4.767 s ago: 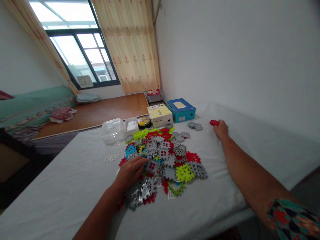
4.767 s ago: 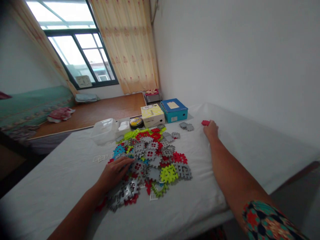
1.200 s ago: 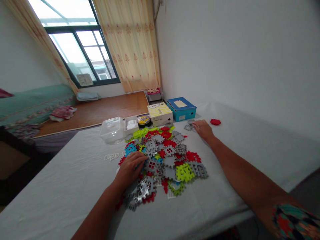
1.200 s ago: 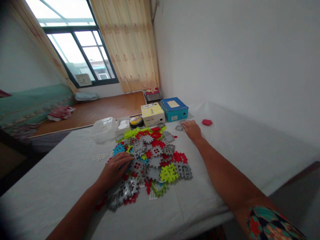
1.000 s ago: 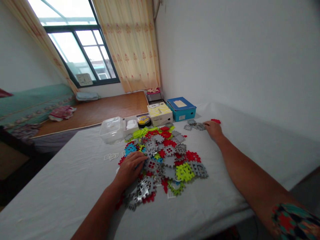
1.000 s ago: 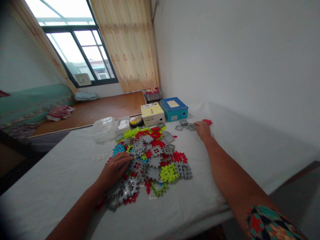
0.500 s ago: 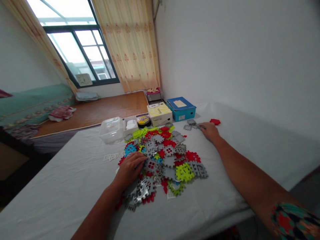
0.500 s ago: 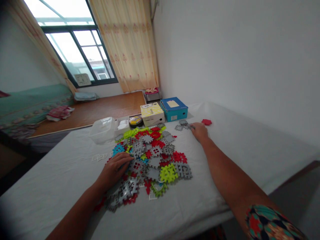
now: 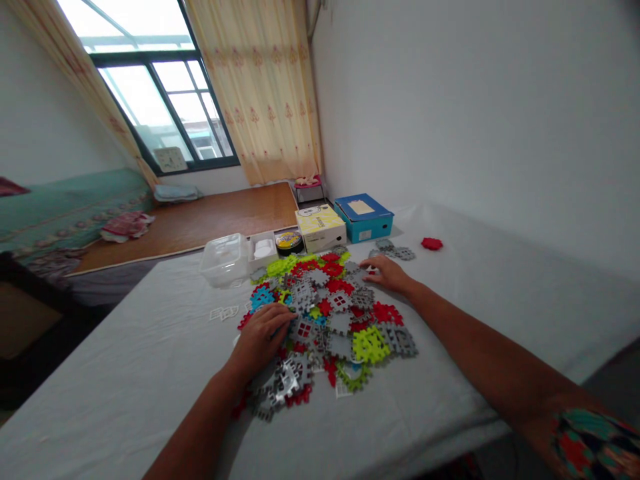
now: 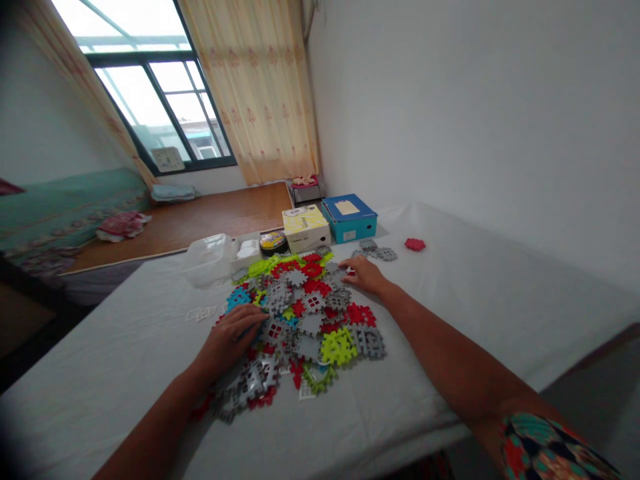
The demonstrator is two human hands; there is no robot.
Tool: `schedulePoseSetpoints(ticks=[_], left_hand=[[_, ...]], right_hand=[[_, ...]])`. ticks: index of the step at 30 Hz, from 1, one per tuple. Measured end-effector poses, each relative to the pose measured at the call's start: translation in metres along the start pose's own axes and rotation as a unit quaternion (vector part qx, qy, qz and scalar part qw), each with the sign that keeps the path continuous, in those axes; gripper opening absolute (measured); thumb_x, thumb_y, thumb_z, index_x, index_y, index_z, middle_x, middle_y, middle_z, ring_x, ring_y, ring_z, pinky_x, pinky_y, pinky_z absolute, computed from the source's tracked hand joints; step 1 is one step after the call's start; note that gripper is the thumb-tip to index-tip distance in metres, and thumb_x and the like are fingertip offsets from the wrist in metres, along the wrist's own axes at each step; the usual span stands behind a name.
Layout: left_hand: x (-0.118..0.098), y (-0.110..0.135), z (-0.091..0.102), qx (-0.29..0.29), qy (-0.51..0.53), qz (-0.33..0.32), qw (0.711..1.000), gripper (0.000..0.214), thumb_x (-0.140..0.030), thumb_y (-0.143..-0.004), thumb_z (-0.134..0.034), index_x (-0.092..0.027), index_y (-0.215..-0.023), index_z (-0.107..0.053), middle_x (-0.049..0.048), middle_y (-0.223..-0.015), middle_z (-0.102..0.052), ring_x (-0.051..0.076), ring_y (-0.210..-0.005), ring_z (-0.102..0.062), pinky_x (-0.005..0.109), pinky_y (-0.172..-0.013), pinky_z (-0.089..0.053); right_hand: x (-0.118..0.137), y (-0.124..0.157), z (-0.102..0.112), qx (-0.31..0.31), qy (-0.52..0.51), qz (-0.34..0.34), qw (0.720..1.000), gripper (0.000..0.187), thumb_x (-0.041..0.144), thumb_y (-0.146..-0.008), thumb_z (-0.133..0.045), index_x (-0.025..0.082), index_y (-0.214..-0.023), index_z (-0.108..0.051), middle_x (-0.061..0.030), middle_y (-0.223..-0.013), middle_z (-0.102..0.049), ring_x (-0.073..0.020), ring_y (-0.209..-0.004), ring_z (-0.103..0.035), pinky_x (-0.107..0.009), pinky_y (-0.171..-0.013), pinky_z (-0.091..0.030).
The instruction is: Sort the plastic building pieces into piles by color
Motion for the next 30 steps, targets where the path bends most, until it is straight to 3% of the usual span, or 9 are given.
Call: schedulePoseSetpoints(ticks=[4,8,10,12,16,18,22,25,30], left_hand=[[0.001,0.001,-0.001,0.006,-0.007,0.002,1.0,0.022,-0.022,-0.093,-0.051,-0.024,-0.106,-0.069,0.0058,-0.104,-0.07,0.018,-0.102,-0.063,0.037,-0.092,-0.052],[0.003,0.002,-0.003,0.014,-0.005,0.003,1.0,0.022,-0.022,-0.093,-0.051,-0.024,-0.107,-0.068,0.006,-0.106,-0.069,0.018,-0.102,-0.062,0.038,-0.094,-0.051],[0.003,0.002,-0.003,0.013,-0.003,0.002,1.0,0.022,-0.022,-0.093,-0.051,-0.024,-0.108,-0.068,0.006,-0.106,-0.069,0.018,-0.102,-0.062,0.038,-0.094,-0.051],[0.003,0.001,-0.002,0.007,0.0,0.002,1.0,0.022,-0.022,-0.093,-0.052,-0.024,-0.107,-0.068,0.0059,-0.105,-0.069,0.018,-0.102,-0.063,0.038,-0.093,-0.052],[0.002,0.001,-0.002,-0.001,0.004,0.002,1.0,0.022,-0.022,-0.093,-0.052,-0.025,-0.106,-0.069,0.0055,-0.104,-0.069,0.018,-0.101,-0.063,0.037,-0.092,-0.052],[0.002,0.001,-0.002,0.002,0.002,0.003,1.0,0.022,-0.021,-0.093,-0.052,-0.024,-0.106,-0.069,0.0057,-0.104,-0.069,0.018,-0.102,-0.063,0.037,-0.093,-0.052],[0.004,0.002,-0.004,0.01,-0.001,0.001,1.0,0.022,-0.021,-0.093,-0.052,-0.023,-0.107,-0.068,0.0063,-0.105,-0.069,0.018,-0.103,-0.062,0.037,-0.093,-0.051],[0.004,0.003,-0.004,0.008,0.0,0.003,1.0,0.022,-0.02,-0.093,-0.052,-0.023,-0.108,-0.069,0.0066,-0.105,-0.068,0.018,-0.103,-0.061,0.037,-0.092,-0.052],[0.002,0.001,-0.002,0.006,0.005,-0.002,1.0,0.022,-0.019,-0.092,-0.053,-0.023,-0.106,-0.069,0.0058,-0.104,-0.069,0.018,-0.101,-0.062,0.035,-0.091,-0.052]], right_hand=[[-0.02,-0.003,0.007,-0.063,-0.103,-0.093,0.988,0.015,0.03,-0.079,-0.065,0.018,-0.087,-0.068,-0.0039,-0.081,-0.071,-0.0164,-0.072,-0.064,-0.029,-0.07,-0.051],[-0.049,0.0,0.006,-0.197,-0.251,-0.266,0.909,0.015,0.029,-0.077,-0.061,0.018,-0.088,-0.059,-0.0011,-0.07,-0.065,-0.015,-0.056,-0.062,-0.03,-0.056,-0.055],[-0.059,0.001,0.002,-0.225,-0.298,-0.303,0.877,0.015,0.027,-0.078,-0.06,0.019,-0.09,-0.056,-0.0008,-0.068,-0.063,-0.0155,-0.056,-0.062,-0.032,-0.054,-0.057],[-0.065,-0.001,-0.001,-0.23,-0.308,-0.309,0.87,0.014,0.027,-0.079,-0.06,0.019,-0.089,-0.055,-0.0027,-0.07,-0.063,-0.0168,-0.062,-0.065,-0.033,-0.057,-0.059],[-0.066,-0.003,-0.001,-0.235,-0.279,-0.309,0.878,0.023,0.026,-0.076,-0.065,0.016,-0.095,-0.06,-0.0095,-0.089,-0.066,-0.0207,-0.079,-0.067,-0.036,-0.069,-0.059],[-0.061,-0.002,0.003,-0.234,-0.203,-0.285,0.907,0.031,0.026,-0.074,-0.066,0.014,-0.102,-0.062,-0.0111,-0.1,-0.066,-0.022,-0.086,-0.066,-0.038,-0.077,-0.056],[-0.034,0.001,0.002,-0.087,-0.002,-0.147,0.985,0.03,0.03,-0.079,-0.066,0.017,-0.106,-0.067,-0.0089,-0.104,-0.067,-0.0193,-0.085,-0.063,-0.032,-0.081,-0.05],[-0.012,0.002,-0.006,0.014,0.052,-0.098,0.994,0.033,0.041,-0.078,-0.07,0.019,-0.103,-0.07,-0.01,-0.108,-0.066,-0.0214,-0.093,-0.063,-0.028,-0.079,-0.047],[0.0,-0.001,-0.002,0.066,0.053,-0.117,0.99,0.024,0.04,-0.077,-0.07,0.019,-0.09,-0.072,-0.0078,-0.097,-0.07,-0.0208,-0.088,-0.063,-0.027,-0.073,-0.044]])
Point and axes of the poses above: each hand's wrist, its own y-axis away from the middle knuckle, its own z-axis out of the back of the hand, x = y × z, the point moved 1 cm from there along -y, towards the middle knuckle
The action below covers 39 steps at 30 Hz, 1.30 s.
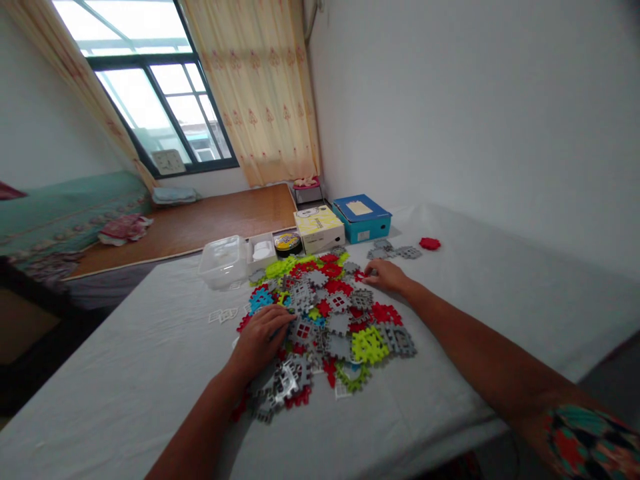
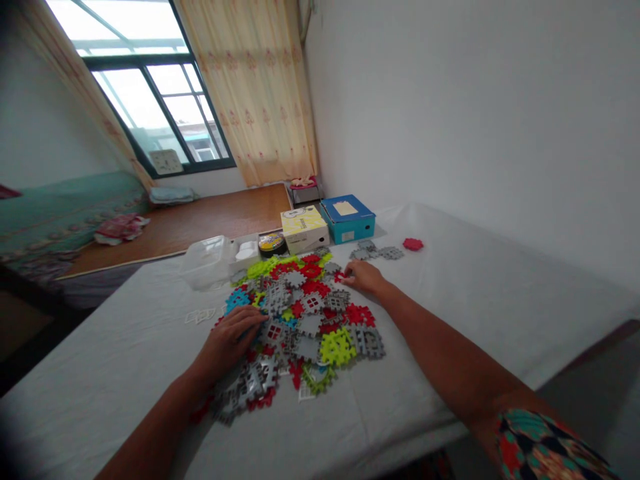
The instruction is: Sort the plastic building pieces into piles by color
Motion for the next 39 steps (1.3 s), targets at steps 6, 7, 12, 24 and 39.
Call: schedulePoseSetpoints(ticks=[6,7,12,24,39], left_hand=[[0.002,0.0,-0.001,-0.003,0.002,-0.004,1.0,0.022,-0.018,-0.092,-0.053,-0.023,-0.106,-0.069,0.0055,-0.103,-0.069,0.017,-0.102,-0.062,0.034,-0.091,-0.052],[0.002,0.0,-0.001,-0.003,0.004,-0.003,1.0,0.022,-0.019,-0.092,-0.053,-0.023,-0.106,-0.069,0.0056,-0.103,-0.069,0.017,-0.102,-0.062,0.034,-0.091,-0.052],[0.003,0.002,-0.001,0.006,0.01,0.005,1.0,0.024,-0.018,-0.092,-0.052,-0.024,-0.108,-0.069,0.006,-0.105,-0.068,0.018,-0.104,-0.061,0.035,-0.092,-0.052],[0.001,-0.001,0.0,-0.003,0.002,0.001,1.0,0.022,-0.02,-0.092,-0.053,-0.024,-0.106,-0.069,0.0053,-0.102,-0.07,0.018,-0.101,-0.062,0.035,-0.09,-0.053],[-0.001,-0.001,0.001,-0.007,0.002,0.0,1.0,0.022,-0.02,-0.093,-0.051,-0.023,-0.105,-0.07,0.0062,-0.101,-0.07,0.018,-0.101,-0.063,0.034,-0.088,-0.055]], right_hand=[[-0.037,0.008,0.031,0.158,-0.207,-0.032,0.965,0.035,0.048,-0.069,-0.072,0.017,-0.085,-0.073,-0.003,-0.073,-0.07,-0.0143,-0.063,-0.059,-0.023,-0.056,-0.042],[-0.047,0.01,0.036,0.174,-0.239,-0.048,0.954,0.038,0.05,-0.068,-0.072,0.016,-0.084,-0.074,-0.0025,-0.071,-0.069,-0.0131,-0.06,-0.057,-0.023,-0.054,-0.041],[-0.107,0.014,0.056,-0.108,-0.316,-0.2,0.921,0.047,0.053,-0.069,-0.069,0.016,-0.097,-0.072,-0.0071,-0.086,-0.072,-0.0143,-0.067,-0.06,-0.024,-0.057,-0.046],[-0.181,0.019,0.042,-0.4,-0.008,-0.341,0.851,0.045,0.045,-0.079,-0.06,0.013,-0.11,-0.068,-0.0156,-0.103,-0.07,-0.0279,-0.092,-0.063,-0.039,-0.081,-0.047],[-0.133,0.005,0.019,-0.212,0.03,-0.173,0.961,0.042,0.032,-0.075,-0.07,0.018,-0.115,-0.068,-0.0107,-0.108,-0.071,-0.0252,-0.097,-0.064,-0.037,-0.088,-0.048]])
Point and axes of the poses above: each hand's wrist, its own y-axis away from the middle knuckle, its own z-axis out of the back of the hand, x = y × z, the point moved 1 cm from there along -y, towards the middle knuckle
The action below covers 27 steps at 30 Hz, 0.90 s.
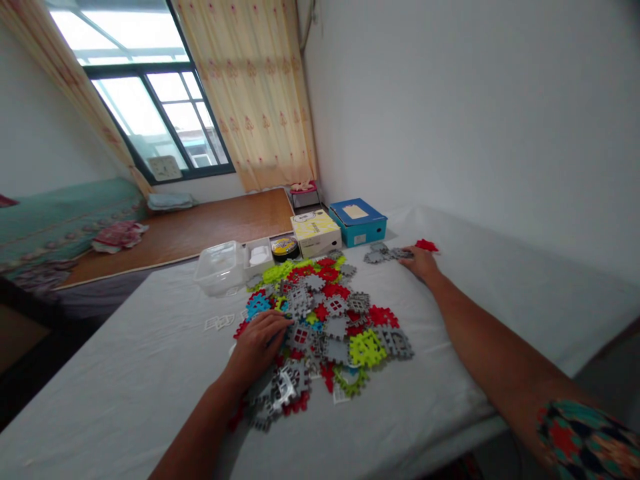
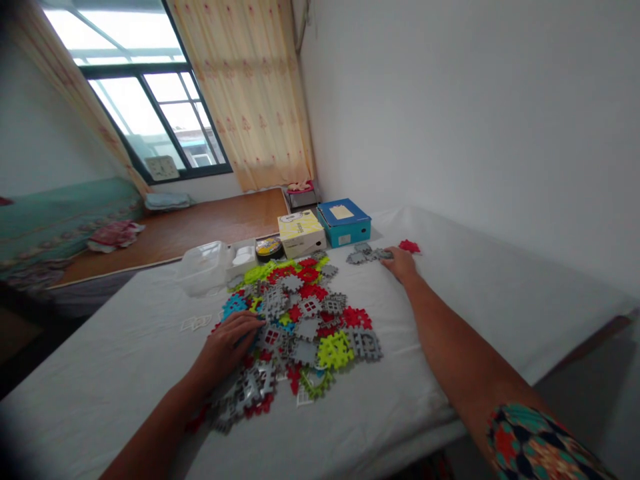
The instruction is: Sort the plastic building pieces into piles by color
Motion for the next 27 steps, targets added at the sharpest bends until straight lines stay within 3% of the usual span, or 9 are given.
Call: schedulePoseSetpoints(ticks=[5,10,13,19,24,27], left_hand=[[-0.001,0.0,0.001,0.004,-0.001,0.003,1.0,0.022,-0.02,-0.093,-0.052,-0.023,-0.106,-0.069,0.0063,-0.103,-0.069,0.018,-0.101,-0.062,0.034,-0.089,-0.054],[0.0,0.0,0.0,0.004,0.005,0.003,1.0,0.023,-0.018,-0.092,-0.053,-0.024,-0.106,-0.069,0.0056,-0.102,-0.07,0.018,-0.102,-0.062,0.034,-0.089,-0.054],[0.001,0.002,0.0,0.005,0.002,0.006,1.0,0.023,-0.018,-0.092,-0.053,-0.024,-0.107,-0.069,0.0059,-0.104,-0.069,0.018,-0.101,-0.062,0.034,-0.089,-0.054],[0.001,0.002,-0.002,0.008,0.002,0.008,1.0,0.023,-0.018,-0.092,-0.052,-0.024,-0.107,-0.069,0.0062,-0.103,-0.069,0.018,-0.101,-0.062,0.035,-0.088,-0.054],[0.0,0.001,0.0,0.008,0.005,0.017,1.0,0.023,-0.02,-0.093,-0.051,-0.024,-0.106,-0.069,0.0064,-0.103,-0.069,0.018,-0.102,-0.062,0.035,-0.089,-0.054],[0.0,0.001,0.0,0.01,0.006,0.019,1.0,0.023,-0.02,-0.092,-0.052,-0.024,-0.106,-0.07,0.0057,-0.103,-0.07,0.018,-0.103,-0.062,0.035,-0.09,-0.053]], right_hand=[[0.009,-0.002,0.003,0.011,-0.045,0.026,0.999,0.04,0.033,-0.078,-0.068,0.016,-0.114,-0.068,-0.0108,-0.107,-0.071,-0.0239,-0.097,-0.064,-0.036,-0.087,-0.048],[0.011,0.002,0.003,0.012,0.025,-0.05,0.998,0.044,0.04,-0.088,-0.054,0.015,-0.124,-0.064,-0.0183,-0.113,-0.068,-0.0319,-0.105,-0.059,-0.042,-0.085,-0.047],[0.013,0.003,0.003,0.043,0.028,-0.033,0.998,0.043,0.042,-0.089,-0.052,0.018,-0.123,-0.064,-0.0159,-0.115,-0.068,-0.0307,-0.105,-0.059,-0.042,-0.086,-0.046],[0.048,0.009,0.002,-0.011,-0.016,0.096,0.995,0.034,0.032,-0.091,-0.047,0.015,-0.113,-0.067,-0.014,-0.117,-0.067,-0.0277,-0.109,-0.057,-0.043,-0.098,-0.041],[0.111,0.032,-0.024,0.075,-0.084,0.31,0.944,0.039,0.022,-0.09,-0.047,0.018,-0.127,-0.06,-0.0113,-0.128,-0.063,-0.0252,-0.118,-0.055,-0.046,-0.104,-0.039],[0.135,0.043,-0.04,0.112,-0.072,0.343,0.93,0.047,0.019,-0.09,-0.048,0.017,-0.137,-0.052,-0.0127,-0.138,-0.055,-0.0242,-0.125,-0.051,-0.044,-0.105,-0.039]])
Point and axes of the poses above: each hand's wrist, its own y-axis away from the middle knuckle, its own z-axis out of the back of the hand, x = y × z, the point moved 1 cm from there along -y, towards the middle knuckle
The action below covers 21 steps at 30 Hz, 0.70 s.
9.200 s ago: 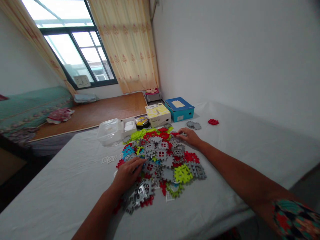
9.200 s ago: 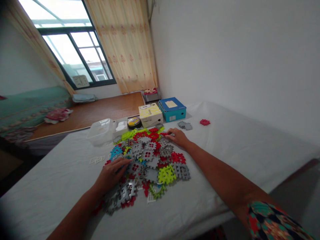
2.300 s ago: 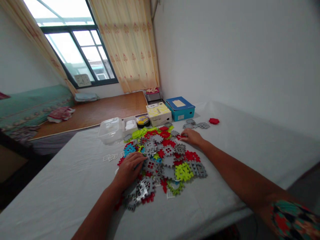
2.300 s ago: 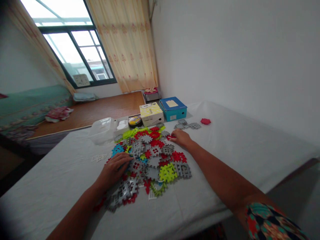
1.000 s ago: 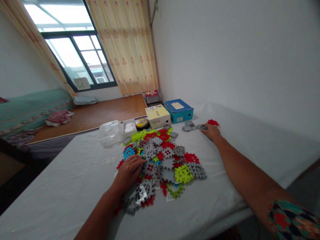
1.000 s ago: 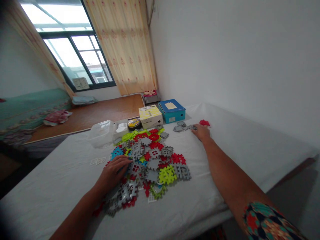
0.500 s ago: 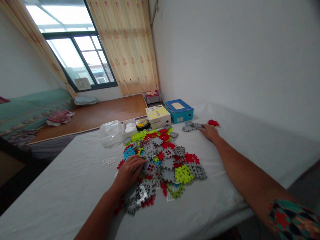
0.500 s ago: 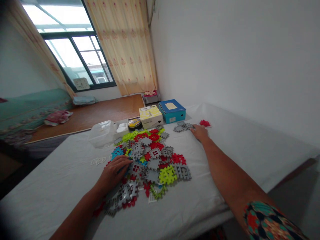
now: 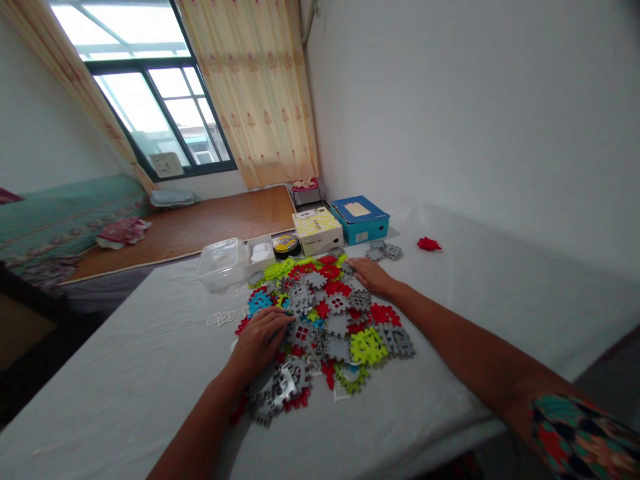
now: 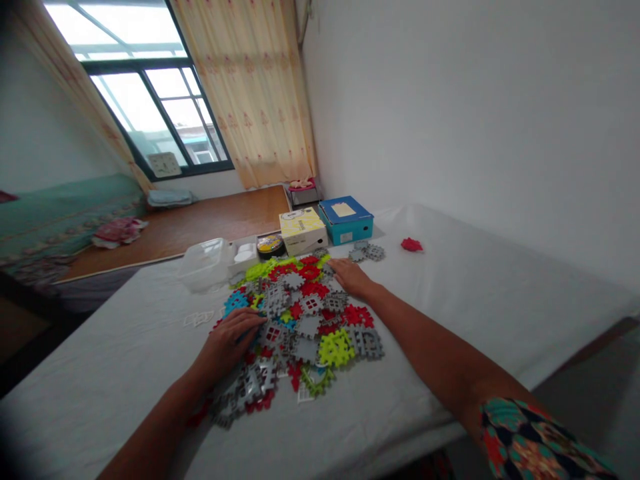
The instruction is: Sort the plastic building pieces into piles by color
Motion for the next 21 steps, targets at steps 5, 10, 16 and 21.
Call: schedulePoseSetpoints(ticks=[5,10,16,21], left_hand=[[0.001,0.0,-0.001,-0.001,-0.004,-0.006,1.0,0.023,-0.02,-0.092,-0.052,-0.024,-0.106,-0.07,0.006,-0.102,-0.07,0.018,-0.102,-0.063,0.035,-0.089,-0.054],[0.002,0.001,-0.001,-0.003,-0.002,-0.004,1.0,0.023,-0.021,-0.092,-0.052,-0.025,-0.106,-0.07,0.0063,-0.103,-0.07,0.019,-0.102,-0.063,0.036,-0.089,-0.054],[0.001,0.0,0.0,0.001,-0.003,0.002,1.0,0.024,-0.021,-0.092,-0.052,-0.025,-0.107,-0.07,0.0065,-0.104,-0.07,0.019,-0.102,-0.063,0.036,-0.088,-0.054],[0.0,0.0,0.0,-0.001,-0.011,-0.006,1.0,0.025,-0.021,-0.093,-0.051,-0.025,-0.108,-0.07,0.0067,-0.105,-0.07,0.019,-0.102,-0.063,0.037,-0.089,-0.055]], right_hand=[[0.004,-0.003,0.001,0.022,0.018,0.004,1.0,0.035,0.024,-0.091,-0.053,0.021,-0.124,-0.062,-0.0106,-0.126,-0.064,-0.0227,-0.114,-0.059,-0.038,-0.099,-0.044],[0.003,0.002,0.016,0.033,0.056,-0.009,0.998,0.03,0.014,-0.089,-0.05,0.022,-0.11,-0.07,-0.0088,-0.109,-0.072,-0.0215,-0.1,-0.064,-0.033,-0.091,-0.046],[0.004,0.003,0.013,0.012,0.015,0.02,1.0,0.042,0.025,-0.082,-0.062,0.014,-0.122,-0.064,-0.0141,-0.123,-0.065,-0.0262,-0.11,-0.06,-0.039,-0.098,-0.042],[0.003,0.003,0.018,0.032,0.023,0.03,0.999,0.028,0.025,-0.087,-0.056,0.017,-0.111,-0.07,-0.0118,-0.109,-0.071,-0.0232,-0.099,-0.063,-0.034,-0.089,-0.043]])
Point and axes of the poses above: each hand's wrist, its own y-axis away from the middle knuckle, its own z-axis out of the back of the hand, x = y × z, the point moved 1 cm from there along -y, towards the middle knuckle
